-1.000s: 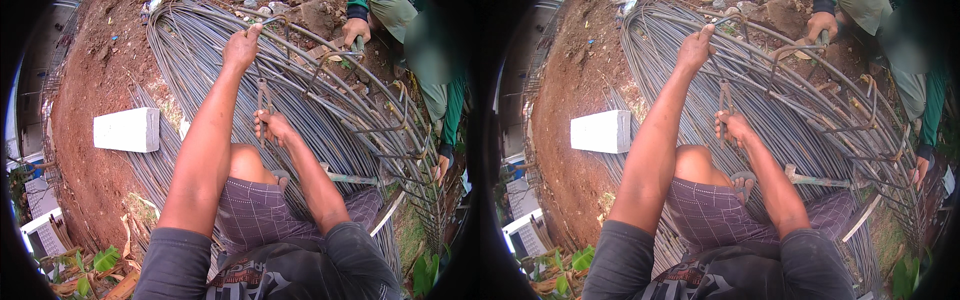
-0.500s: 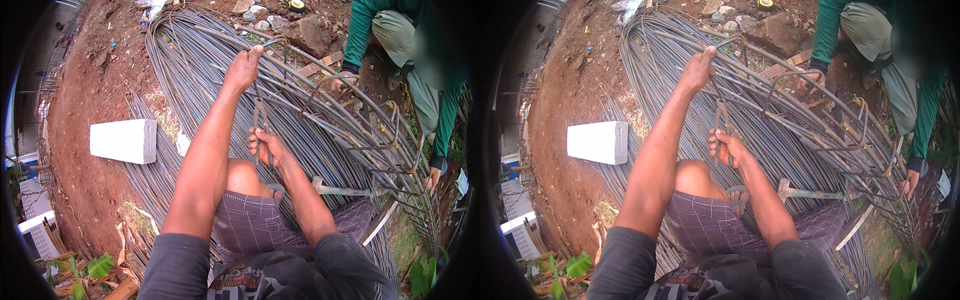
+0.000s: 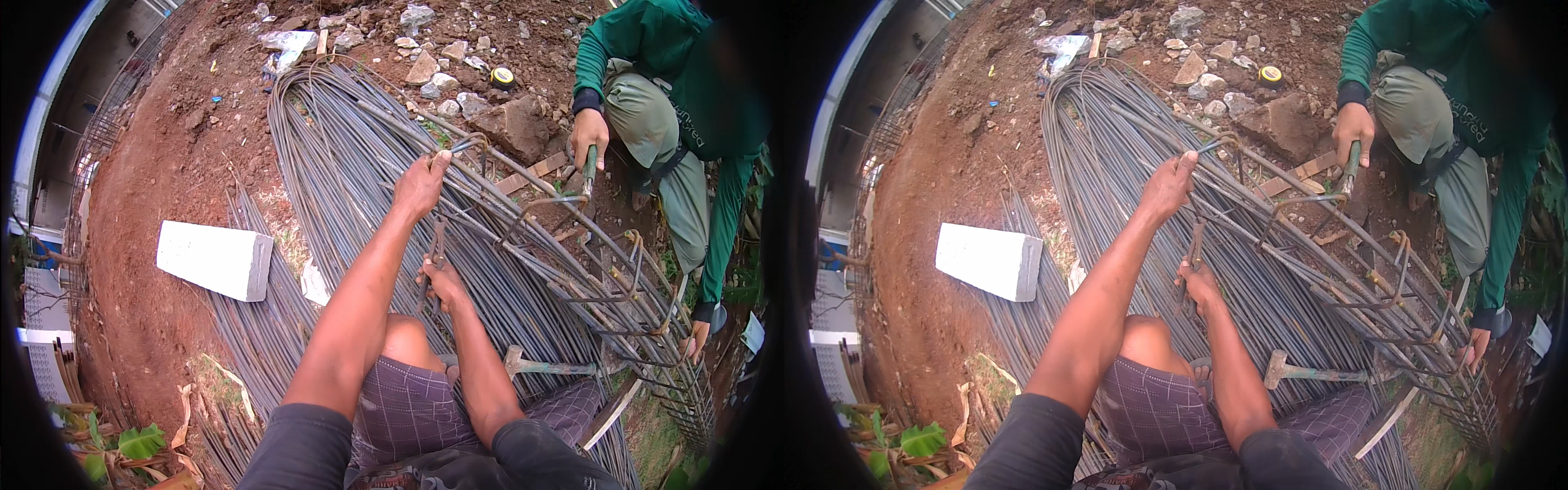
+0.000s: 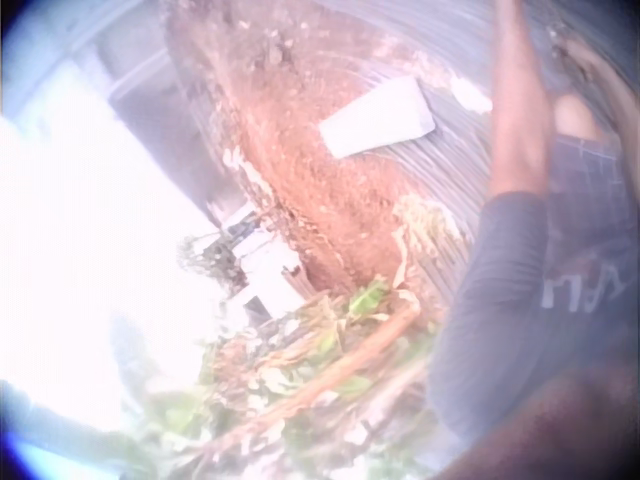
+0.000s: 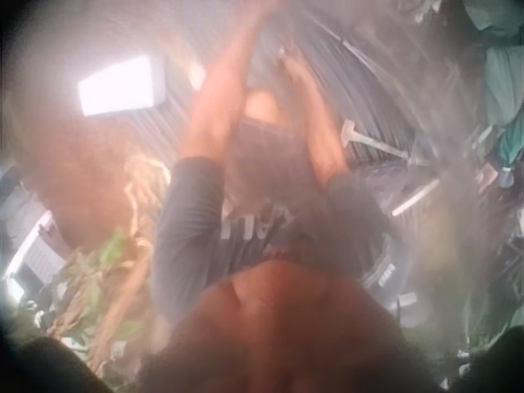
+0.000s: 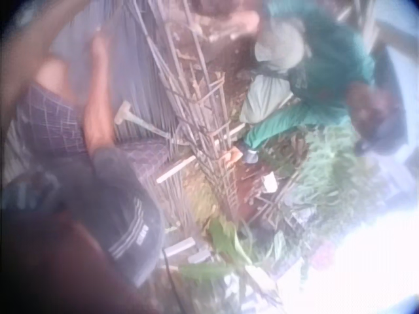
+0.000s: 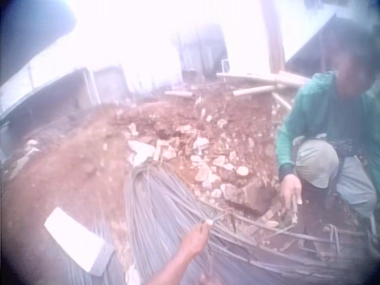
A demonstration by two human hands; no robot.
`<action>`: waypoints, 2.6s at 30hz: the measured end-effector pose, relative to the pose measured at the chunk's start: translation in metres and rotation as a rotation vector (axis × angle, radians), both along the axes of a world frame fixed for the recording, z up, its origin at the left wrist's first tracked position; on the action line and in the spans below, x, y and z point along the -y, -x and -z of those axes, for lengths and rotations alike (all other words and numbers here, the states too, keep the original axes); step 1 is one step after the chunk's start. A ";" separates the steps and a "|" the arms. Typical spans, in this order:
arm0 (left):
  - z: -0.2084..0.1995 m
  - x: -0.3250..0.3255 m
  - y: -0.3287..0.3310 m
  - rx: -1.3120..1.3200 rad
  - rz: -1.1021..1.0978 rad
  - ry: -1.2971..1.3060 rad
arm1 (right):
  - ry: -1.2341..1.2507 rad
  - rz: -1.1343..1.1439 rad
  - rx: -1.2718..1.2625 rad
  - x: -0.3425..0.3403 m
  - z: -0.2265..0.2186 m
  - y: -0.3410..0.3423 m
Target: The person sits on the ground and uses a hammer to secure metal ties on a rebar mesh grid. A coworker assists by holding the mesh and using pliers to cut excess wire. The person also uses a tape measure to check dimensions of the mesh.
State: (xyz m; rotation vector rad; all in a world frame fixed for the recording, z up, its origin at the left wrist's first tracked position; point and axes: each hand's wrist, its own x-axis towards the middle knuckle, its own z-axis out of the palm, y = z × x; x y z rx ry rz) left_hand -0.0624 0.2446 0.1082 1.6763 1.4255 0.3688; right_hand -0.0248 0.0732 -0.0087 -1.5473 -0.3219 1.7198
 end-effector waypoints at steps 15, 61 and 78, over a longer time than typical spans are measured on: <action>0.008 0.008 0.027 0.232 0.065 0.122 | 0.104 -1.608 1.166 -0.097 -0.106 -0.049; -0.008 0.014 0.000 0.009 -0.075 -0.018 | -0.019 0.176 -0.303 0.003 0.052 0.030; -0.011 0.014 -0.006 -0.030 -0.083 -0.073 | -0.161 -0.010 -0.311 0.004 0.053 0.011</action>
